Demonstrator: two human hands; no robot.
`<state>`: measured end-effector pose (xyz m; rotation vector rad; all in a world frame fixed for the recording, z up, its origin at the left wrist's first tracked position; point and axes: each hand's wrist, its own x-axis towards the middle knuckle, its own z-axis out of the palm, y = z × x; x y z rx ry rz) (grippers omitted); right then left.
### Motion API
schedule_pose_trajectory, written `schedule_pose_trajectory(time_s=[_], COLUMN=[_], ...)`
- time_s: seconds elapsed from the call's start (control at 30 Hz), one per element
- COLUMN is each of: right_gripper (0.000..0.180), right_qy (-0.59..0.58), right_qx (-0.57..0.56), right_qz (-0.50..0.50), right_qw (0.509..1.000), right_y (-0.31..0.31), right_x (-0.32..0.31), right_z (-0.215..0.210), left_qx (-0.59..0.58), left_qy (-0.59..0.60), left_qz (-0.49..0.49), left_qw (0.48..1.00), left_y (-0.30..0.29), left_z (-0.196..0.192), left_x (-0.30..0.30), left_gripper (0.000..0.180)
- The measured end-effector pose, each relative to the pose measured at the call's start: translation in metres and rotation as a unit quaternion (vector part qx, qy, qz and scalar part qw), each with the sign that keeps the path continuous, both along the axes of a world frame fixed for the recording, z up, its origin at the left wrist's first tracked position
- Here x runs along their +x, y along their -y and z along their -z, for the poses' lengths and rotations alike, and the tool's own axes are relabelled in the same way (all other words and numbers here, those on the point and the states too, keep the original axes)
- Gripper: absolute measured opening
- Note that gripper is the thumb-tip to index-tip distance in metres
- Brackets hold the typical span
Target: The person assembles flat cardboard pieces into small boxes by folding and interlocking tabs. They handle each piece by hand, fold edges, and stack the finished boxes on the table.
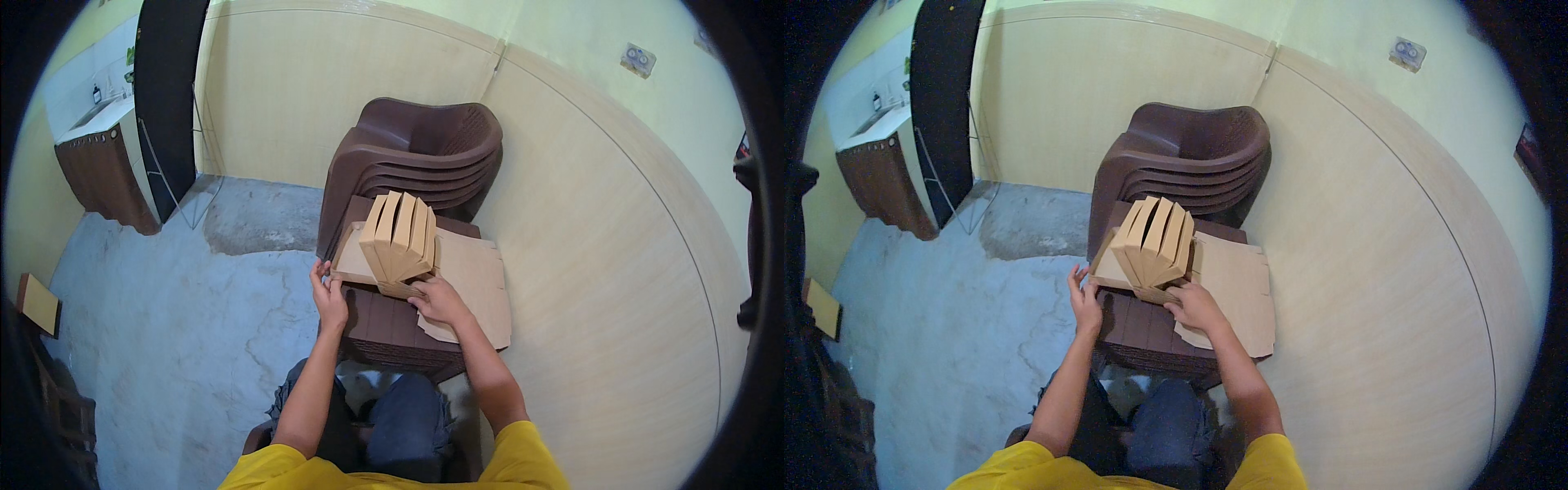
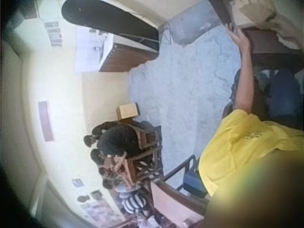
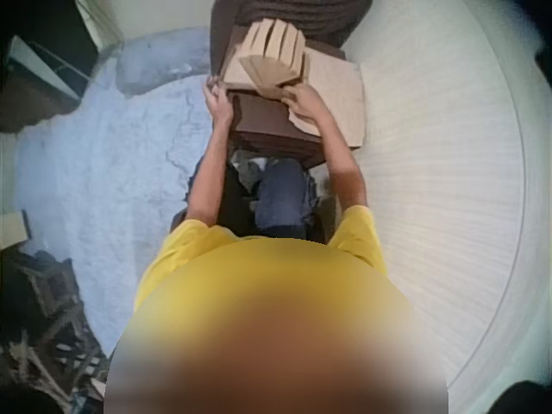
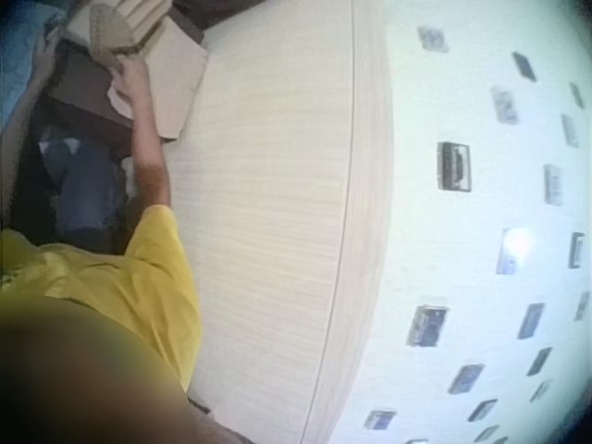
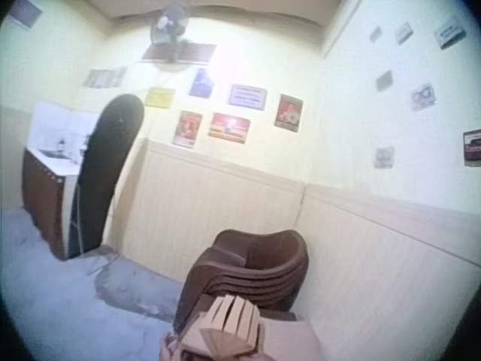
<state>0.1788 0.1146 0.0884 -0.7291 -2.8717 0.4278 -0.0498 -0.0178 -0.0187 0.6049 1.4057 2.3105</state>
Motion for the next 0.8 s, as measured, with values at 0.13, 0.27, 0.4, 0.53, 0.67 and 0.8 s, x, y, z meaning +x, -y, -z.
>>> schedule_pose_trajectory(time_s=[0.13,0.27,0.4,0.53,0.67,0.8], right_gripper=[0.034,0.045,0.049,0.05,0.048,0.048], right_qy=[-0.052,-0.102,-0.095,-0.09,-0.086,-0.113], right_qx=[-0.01,-0.003,-0.004,0.01,0.073,0.066], right_qz=[-0.029,-0.034,-0.015,-0.008,0.017,0.108], right_qw=[0.998,0.994,0.995,0.996,0.993,0.986], right_y=[0.014,0.021,0.019,0.018,0.029,0.059], right_x=[-0.03,-0.051,-0.048,-0.044,-0.047,-0.055], right_z=[0.013,0.032,0.04,0.041,0.041,0.055], left_qx=[0.074,0.109,0.144,0.129,0.081,0.083], left_qy=[0.061,0.114,0.168,0.193,0.192,0.148], left_qz=[-0.069,-0.068,0.004,0.023,0.03,0.044], left_qw=[0.993,0.985,0.975,0.972,0.978,0.985], left_y=[-0.008,-0.011,-0.007,-0.008,-0.005,-0.008], left_z=[0.009,0.018,0.017,0.008,0.002,0.002], left_x=[0.001,-0.004,-0.008,-0.008,-0.008,-0.007], left_gripper=[0.063,0.06,0.06,0.06,0.063,0.073])
